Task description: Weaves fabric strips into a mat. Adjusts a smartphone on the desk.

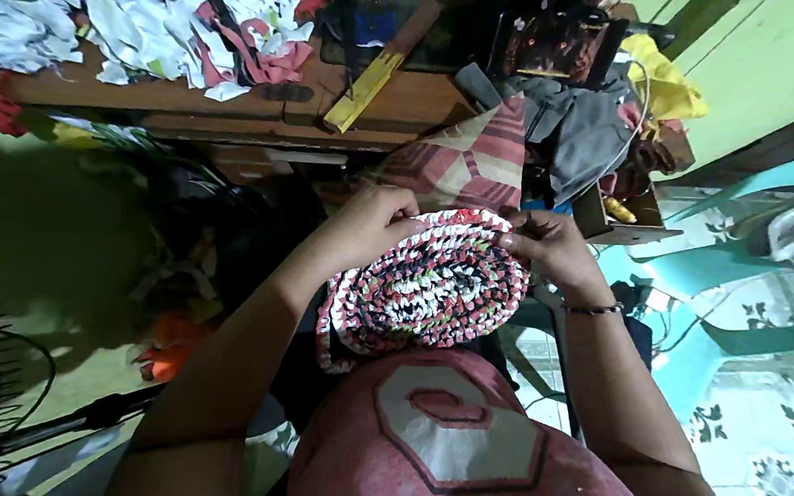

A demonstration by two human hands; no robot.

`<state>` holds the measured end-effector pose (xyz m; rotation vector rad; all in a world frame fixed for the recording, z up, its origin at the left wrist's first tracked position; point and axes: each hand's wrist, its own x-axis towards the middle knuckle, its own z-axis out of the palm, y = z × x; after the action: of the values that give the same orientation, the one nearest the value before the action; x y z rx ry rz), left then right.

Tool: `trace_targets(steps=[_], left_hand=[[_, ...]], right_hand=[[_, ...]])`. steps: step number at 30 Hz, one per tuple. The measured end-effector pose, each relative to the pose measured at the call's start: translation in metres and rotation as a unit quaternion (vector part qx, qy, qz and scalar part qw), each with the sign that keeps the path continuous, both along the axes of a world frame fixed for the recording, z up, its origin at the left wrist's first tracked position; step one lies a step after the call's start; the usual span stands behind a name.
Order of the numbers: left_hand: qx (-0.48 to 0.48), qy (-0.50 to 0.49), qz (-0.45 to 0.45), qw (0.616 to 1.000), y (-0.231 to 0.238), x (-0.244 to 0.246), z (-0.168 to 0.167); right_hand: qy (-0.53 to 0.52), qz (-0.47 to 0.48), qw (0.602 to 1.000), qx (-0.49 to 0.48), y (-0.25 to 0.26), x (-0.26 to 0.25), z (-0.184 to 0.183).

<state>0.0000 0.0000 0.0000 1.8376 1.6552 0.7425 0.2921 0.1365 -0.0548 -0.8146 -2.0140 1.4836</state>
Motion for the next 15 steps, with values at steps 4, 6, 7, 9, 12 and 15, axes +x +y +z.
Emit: trace_targets(steps=[4, 6, 7, 9, 12, 15], left_hand=[[0.017, -0.037, -0.001, 0.999, -0.002, 0.003, -0.003], [0.025, -0.045, -0.007, 0.999, -0.002, 0.007, 0.0], [0.036, -0.044, -0.012, 0.998, -0.003, 0.008, 0.001], [0.066, -0.037, -0.017, 0.997, -0.004, 0.01, 0.003], [0.144, 0.033, -0.015, 0.989, -0.007, 0.014, 0.001], [0.255, 0.111, -0.014, 0.96, -0.005, 0.02, -0.004]], right_hand=[[0.008, 0.019, 0.984, 0.178, -0.007, -0.029, 0.046], [0.004, 0.074, 0.964, 0.255, -0.006, -0.048, 0.058], [-0.006, 0.107, 0.955, 0.278, -0.003, -0.058, 0.06], [-0.032, 0.163, 0.946, 0.278, 0.001, -0.073, 0.061], [0.001, 0.253, 0.957, 0.142, 0.007, -0.083, 0.056], [0.04, 0.302, 0.952, -0.026, 0.013, -0.082, 0.05]])
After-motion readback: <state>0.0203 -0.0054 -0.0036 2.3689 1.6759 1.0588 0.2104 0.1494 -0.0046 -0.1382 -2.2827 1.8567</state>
